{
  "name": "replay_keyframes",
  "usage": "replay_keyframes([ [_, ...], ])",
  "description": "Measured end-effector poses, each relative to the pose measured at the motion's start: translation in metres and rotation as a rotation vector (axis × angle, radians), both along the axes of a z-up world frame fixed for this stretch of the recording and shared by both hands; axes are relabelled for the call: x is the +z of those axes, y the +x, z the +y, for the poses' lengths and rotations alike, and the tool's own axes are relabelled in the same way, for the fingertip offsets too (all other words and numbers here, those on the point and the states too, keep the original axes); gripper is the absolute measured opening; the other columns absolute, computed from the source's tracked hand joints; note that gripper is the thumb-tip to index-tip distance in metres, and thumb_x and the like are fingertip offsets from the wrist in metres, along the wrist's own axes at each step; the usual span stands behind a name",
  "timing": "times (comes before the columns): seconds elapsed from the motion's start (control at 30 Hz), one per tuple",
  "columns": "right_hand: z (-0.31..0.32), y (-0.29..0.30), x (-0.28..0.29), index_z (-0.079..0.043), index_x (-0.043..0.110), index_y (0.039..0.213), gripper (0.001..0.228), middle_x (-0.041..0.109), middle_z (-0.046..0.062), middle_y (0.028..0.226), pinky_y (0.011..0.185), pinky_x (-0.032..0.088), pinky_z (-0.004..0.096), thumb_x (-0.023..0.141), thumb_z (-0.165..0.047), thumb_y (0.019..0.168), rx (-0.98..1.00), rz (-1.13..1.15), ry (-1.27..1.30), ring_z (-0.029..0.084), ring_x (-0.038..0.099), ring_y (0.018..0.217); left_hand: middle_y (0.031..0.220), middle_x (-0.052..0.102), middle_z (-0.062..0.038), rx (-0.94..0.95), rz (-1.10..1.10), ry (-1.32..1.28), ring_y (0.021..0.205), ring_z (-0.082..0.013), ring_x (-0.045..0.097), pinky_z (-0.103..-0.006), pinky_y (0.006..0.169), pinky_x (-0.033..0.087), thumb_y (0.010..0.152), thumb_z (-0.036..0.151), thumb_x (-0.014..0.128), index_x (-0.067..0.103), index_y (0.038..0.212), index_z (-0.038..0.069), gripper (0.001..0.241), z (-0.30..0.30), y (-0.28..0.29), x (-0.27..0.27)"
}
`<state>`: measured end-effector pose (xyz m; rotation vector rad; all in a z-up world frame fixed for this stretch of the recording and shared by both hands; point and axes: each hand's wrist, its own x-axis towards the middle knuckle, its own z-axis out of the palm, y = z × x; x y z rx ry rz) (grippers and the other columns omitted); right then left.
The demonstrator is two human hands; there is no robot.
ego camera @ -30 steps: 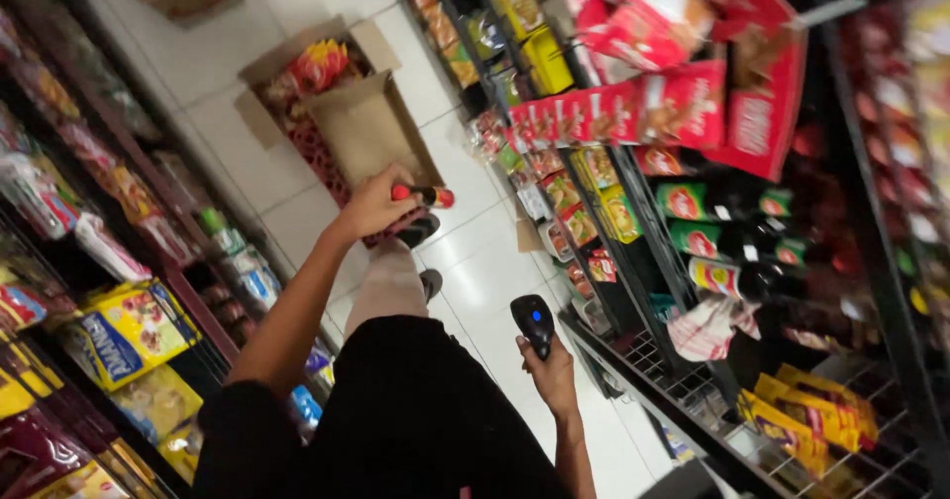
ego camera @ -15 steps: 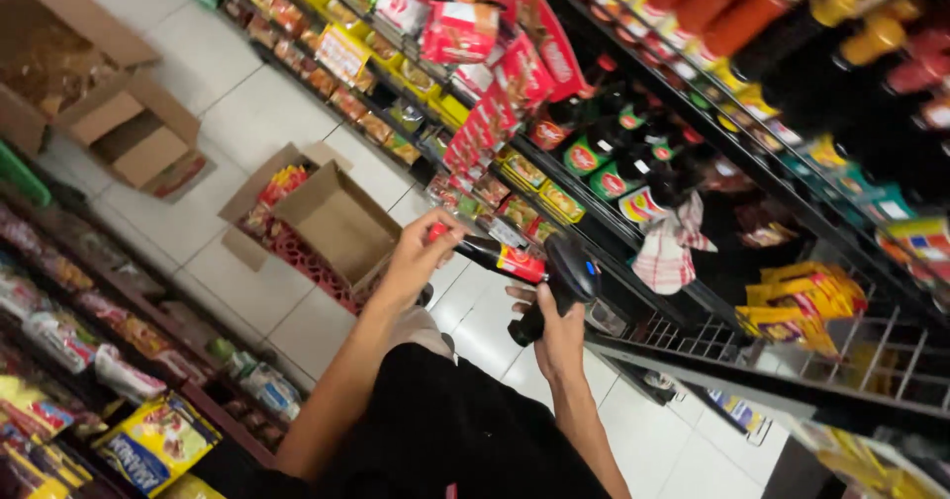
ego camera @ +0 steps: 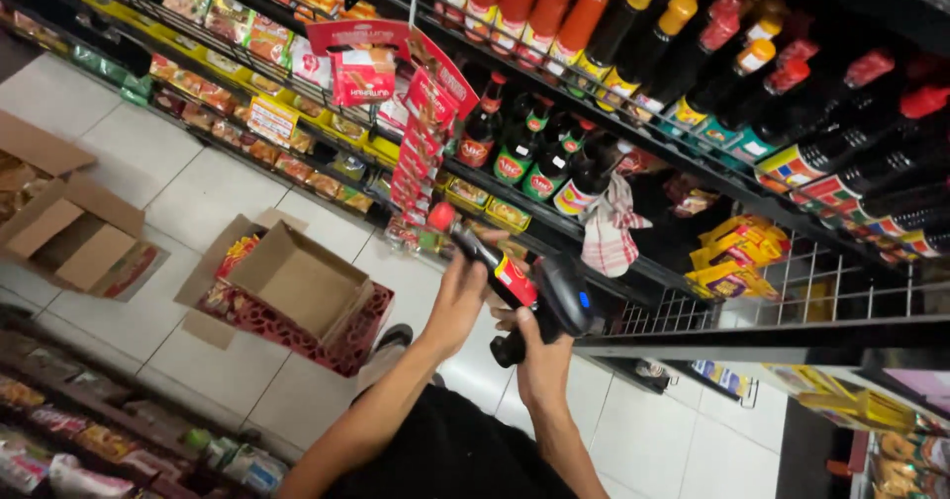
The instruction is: Scanning bottles and restocking them on the grocery store shelf.
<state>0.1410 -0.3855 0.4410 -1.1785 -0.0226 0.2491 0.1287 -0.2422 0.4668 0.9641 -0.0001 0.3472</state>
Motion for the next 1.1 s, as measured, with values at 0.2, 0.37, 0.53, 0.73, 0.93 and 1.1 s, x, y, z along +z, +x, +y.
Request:
replay_keyframes([
  [0.2, -0.028, -0.023, -0.017, 0.004, 0.066, 0.116, 0.026, 0.077, 0.014, 0.095, 0.067, 0.058, 0.035, 0.071, -0.007, 0.093, 0.299, -0.124, -0.342, 0.021, 0.073, 0.076, 0.076, 0.064, -0.004, -0.015, 0.303, 0.113, 0.062, -0.0109, 0.061, -0.0271, 0.055, 0.051, 0.109, 0.046, 0.045, 0.062, 0.105, 0.005, 0.045, 0.047, 0.027, -0.025],
  [0.37, -0.032, -0.026, 0.045, 0.002, 0.068, 0.113, 0.042, 0.078, 0.012, 0.081, 0.065, 0.057, 0.031, 0.083, -0.007, 0.075, 0.295, -0.533, -0.704, 0.018, 0.074, 0.068, 0.066, 0.064, -0.004, -0.327, 0.413, 0.295, 0.049, -0.0105, 0.059, -0.0265, 0.045, 0.048, 0.105, 0.055, 0.042, 0.064, 0.094, 0.004, 0.057, 0.091, 0.019, 0.001],
  [0.53, -0.035, -0.021, 0.075, -0.001, 0.067, 0.119, 0.048, 0.076, 0.013, 0.079, 0.065, 0.056, 0.030, 0.080, -0.005, 0.073, 0.414, -0.515, -0.768, 0.015, 0.072, 0.065, 0.061, 0.063, -0.007, -0.562, 0.384, 0.384, 0.044, -0.0150, 0.061, -0.0298, 0.041, 0.051, 0.102, 0.052, 0.043, 0.070, 0.096, 0.002, 0.057, 0.100, 0.012, 0.015],
  [0.73, -0.038, -0.023, 0.065, -0.001, 0.068, 0.119, 0.046, 0.077, 0.012, 0.078, 0.066, 0.056, 0.030, 0.081, -0.006, 0.075, 0.405, -0.500, -0.752, 0.016, 0.070, 0.065, 0.058, 0.057, -0.003, -0.600, 0.363, 0.372, 0.042, -0.0124, 0.057, -0.0279, 0.038, 0.047, 0.105, 0.051, 0.041, 0.070, 0.111, 0.003, 0.056, 0.088, 0.007, 0.024],
  [0.93, -0.039, -0.023, 0.070, -0.001, 0.067, 0.122, 0.052, 0.078, 0.012, 0.080, 0.066, 0.057, 0.031, 0.082, -0.007, 0.072, 0.433, -0.443, -0.741, 0.015, 0.072, 0.067, 0.064, 0.060, -0.002, -0.549, 0.425, 0.399, 0.047, -0.0105, 0.058, -0.0271, 0.041, 0.049, 0.108, 0.049, 0.043, 0.068, 0.111, -0.002, 0.057, 0.083, 0.009, 0.011],
  [1.1, -0.044, -0.019, 0.070, 0.000, 0.068, 0.121, 0.049, 0.077, 0.012, 0.080, 0.068, 0.057, 0.031, 0.082, -0.007, 0.074, 0.433, -0.469, -0.740, 0.016, 0.071, 0.066, 0.063, 0.058, 0.001, -0.559, 0.347, 0.410, 0.045, -0.0080, 0.057, -0.0250, 0.040, 0.048, 0.107, 0.049, 0.040, 0.072, 0.117, 0.004, 0.057, 0.073, 0.007, 0.027],
])
